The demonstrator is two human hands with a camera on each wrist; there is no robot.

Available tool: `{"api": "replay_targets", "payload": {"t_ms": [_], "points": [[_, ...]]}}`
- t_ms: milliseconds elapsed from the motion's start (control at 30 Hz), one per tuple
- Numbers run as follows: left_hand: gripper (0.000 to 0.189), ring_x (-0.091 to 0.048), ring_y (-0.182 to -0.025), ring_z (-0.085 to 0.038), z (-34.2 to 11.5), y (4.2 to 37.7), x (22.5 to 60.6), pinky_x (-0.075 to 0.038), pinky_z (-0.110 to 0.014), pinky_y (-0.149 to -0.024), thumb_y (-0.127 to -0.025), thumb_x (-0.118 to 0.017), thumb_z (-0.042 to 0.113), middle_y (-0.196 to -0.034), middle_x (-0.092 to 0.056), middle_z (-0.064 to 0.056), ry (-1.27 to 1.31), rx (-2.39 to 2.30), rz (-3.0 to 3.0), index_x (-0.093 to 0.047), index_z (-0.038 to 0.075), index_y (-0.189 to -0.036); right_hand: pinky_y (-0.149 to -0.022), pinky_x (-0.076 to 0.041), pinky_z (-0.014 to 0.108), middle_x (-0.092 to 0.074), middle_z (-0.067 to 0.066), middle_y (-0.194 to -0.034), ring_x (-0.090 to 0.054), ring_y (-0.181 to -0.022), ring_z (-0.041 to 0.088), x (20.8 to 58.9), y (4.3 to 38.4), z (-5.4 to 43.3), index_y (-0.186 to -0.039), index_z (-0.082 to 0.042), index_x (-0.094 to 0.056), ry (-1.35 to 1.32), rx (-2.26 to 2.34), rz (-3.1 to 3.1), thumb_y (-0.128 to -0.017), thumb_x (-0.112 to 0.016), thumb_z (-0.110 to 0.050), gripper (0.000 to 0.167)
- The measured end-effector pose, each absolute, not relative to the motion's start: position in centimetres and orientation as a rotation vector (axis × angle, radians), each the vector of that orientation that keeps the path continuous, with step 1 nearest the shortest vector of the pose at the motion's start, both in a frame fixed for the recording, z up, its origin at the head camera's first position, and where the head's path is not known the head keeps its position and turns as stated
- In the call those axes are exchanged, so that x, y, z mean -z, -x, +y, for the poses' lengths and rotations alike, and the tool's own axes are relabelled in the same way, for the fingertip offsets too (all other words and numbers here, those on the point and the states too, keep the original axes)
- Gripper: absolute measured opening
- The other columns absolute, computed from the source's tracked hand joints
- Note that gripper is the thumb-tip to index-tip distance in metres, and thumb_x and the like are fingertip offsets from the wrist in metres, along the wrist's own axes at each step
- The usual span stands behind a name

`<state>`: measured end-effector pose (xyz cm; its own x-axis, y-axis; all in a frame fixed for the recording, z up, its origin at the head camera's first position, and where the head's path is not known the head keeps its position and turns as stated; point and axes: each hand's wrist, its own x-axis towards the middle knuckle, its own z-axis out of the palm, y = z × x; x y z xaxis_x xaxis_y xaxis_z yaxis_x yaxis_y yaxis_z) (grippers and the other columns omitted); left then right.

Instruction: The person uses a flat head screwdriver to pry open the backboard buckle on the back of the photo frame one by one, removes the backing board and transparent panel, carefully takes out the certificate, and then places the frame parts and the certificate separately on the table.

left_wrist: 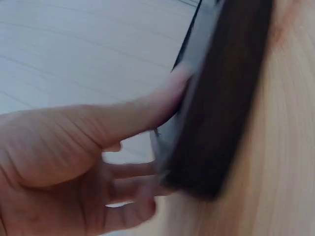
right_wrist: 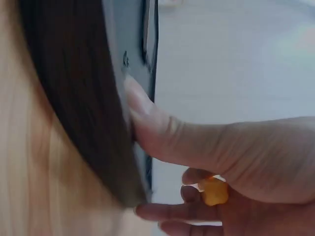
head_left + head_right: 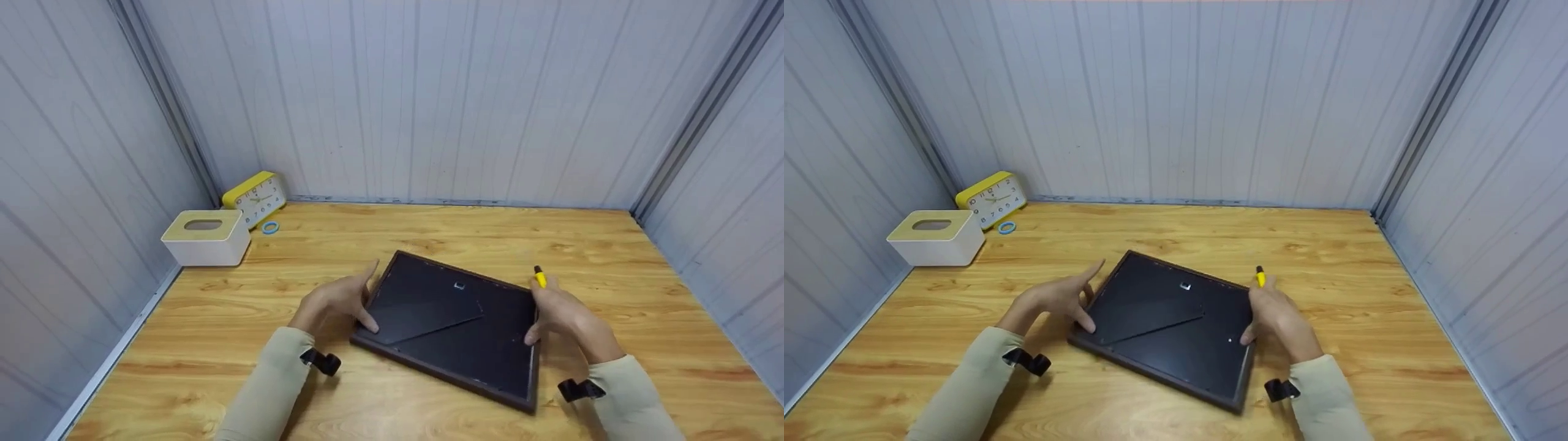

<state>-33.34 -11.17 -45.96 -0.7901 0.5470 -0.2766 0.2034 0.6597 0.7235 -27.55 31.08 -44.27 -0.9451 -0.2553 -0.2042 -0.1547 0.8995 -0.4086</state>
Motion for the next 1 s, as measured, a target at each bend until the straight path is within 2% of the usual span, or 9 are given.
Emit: {"api": "replay_targets", "payload": {"t_ms": [167,267,333,533,700,800,867,933,1000], "points": [[0.134,-0.056,-0.123,-0.031,-10.7,32.8,45.8,-0.041,-0.045,-0.107,-0.068,-0.094,0.03,-0.154,-0.039,-0.022,-0.652,-0.842,2.336,0.001,0.017,-0.162,-0.084,-0.049,0.051,-0.003,0.048,-0.15,-0.058,-0.087,0.038,44.8,28.7,32.7,-0.154,0.013,-0.009,0.214,0.723,2.852,-0.07,-0.092,-0.011,0.12],[0.141,-0.04,-0.139,-0.031,-10.2,32.6,45.8,-0.029,-0.043,-0.116,-0.065,-0.095,0.03,-0.158,-0.03,-0.024,-0.609,-0.811,2.375,0.006,0.01,-0.161,-0.096,-0.044,0.058,-0.013,0.049,-0.145,-0.054,-0.109,0.049,45.0,29.0,32.9,-0.151,0.017,-0.015,0.232,0.721,2.895,-0.07,-0.092,-0.012,0.115],[0.146,-0.02,-0.148,-0.03,-10.0,32.5,45.8,-0.019,-0.043,-0.119,-0.063,-0.096,0.031,-0.164,-0.01,-0.023,-0.614,-0.778,2.424,0.01,0.006,-0.159,-0.1,-0.041,0.061,-0.015,0.049,-0.145,-0.048,-0.118,0.054,45.1,29.1,32.9,-0.15,0.019,-0.017,0.239,0.719,2.902,-0.069,-0.092,-0.012,0.115],[0.147,0.002,-0.151,-0.032,-10.0,32.4,46.3,-0.009,-0.046,-0.12,-0.064,-0.094,0.041,-0.165,0.011,-0.017,-0.745,-0.661,2.427,0.014,0.009,-0.159,-0.099,-0.043,0.058,-0.03,0.047,-0.139,-0.045,-0.122,0.054,45.3,29.5,33.3,-0.149,0.019,-0.021,0.269,0.737,2.881,-0.071,-0.091,-0.01,0.109],[0.143,0.003,-0.151,-0.028,-10.1,32.6,46.8,-0.008,-0.046,-0.121,-0.068,-0.091,0.047,-0.165,0.012,-0.012,-0.798,-0.636,2.373,0.013,0.013,-0.16,-0.074,-0.048,0.041,-0.053,0.025,-0.094,-0.06,-0.095,0.039,45.4,29.9,33.9,-0.151,0.017,-0.017,0.269,0.848,2.771,-0.075,-0.087,-0.005,0.106],[0.143,-0.001,-0.151,-0.028,-10.2,32.6,46.9,-0.01,-0.046,-0.121,-0.067,-0.09,0.05,-0.166,0.009,-0.013,-0.814,-0.641,2.386,0.011,0.013,-0.16,-0.072,-0.049,0.039,-0.055,0.026,-0.096,-0.062,-0.095,0.04,45.3,29.9,34.1,-0.152,0.016,-0.015,0.265,0.865,2.75,-0.076,-0.087,-0.006,0.107],[0.144,-0.003,-0.151,-0.029,-10.1,32.5,47.0,-0.01,-0.045,-0.121,-0.066,-0.091,0.052,-0.166,0.007,-0.012,-0.806,-0.647,2.397,0.01,0.012,-0.16,-0.079,-0.054,0.043,-0.052,0.039,-0.12,-0.06,-0.109,0.047,45.1,29.7,34.1,-0.152,0.016,-0.017,0.295,0.827,2.792,-0.078,-0.086,-0.008,0.103],[0.145,-0.005,-0.151,-0.029,-10.1,32.4,47.0,-0.011,-0.045,-0.121,-0.064,-0.091,0.053,-0.166,0.005,-0.012,-0.789,-0.651,2.409,0.01,0.012,-0.16,-0.08,-0.056,0.046,-0.044,0.043,-0.133,-0.06,-0.111,0.048,44.7,29.6,33.6,-0.15,0.016,-0.024,0.368,0.783,2.87,-0.085,-0.08,-0.009,0.09],[0.147,-0.006,-0.151,-0.028,-10.1,32.2,47.1,-0.012,-0.044,-0.121,-0.063,-0.091,0.054,-0.166,0.004,-0.013,-0.776,-0.655,2.417,0.009,0.011,-0.16,-0.073,-0.055,0.043,-0.051,0.039,-0.125,-0.064,-0.096,0.041,44.1,29.5,32.5,-0.148,0.015,-0.034,0.487,0.766,2.935,-0.094,-0.07,-0.008,0.068]]}}
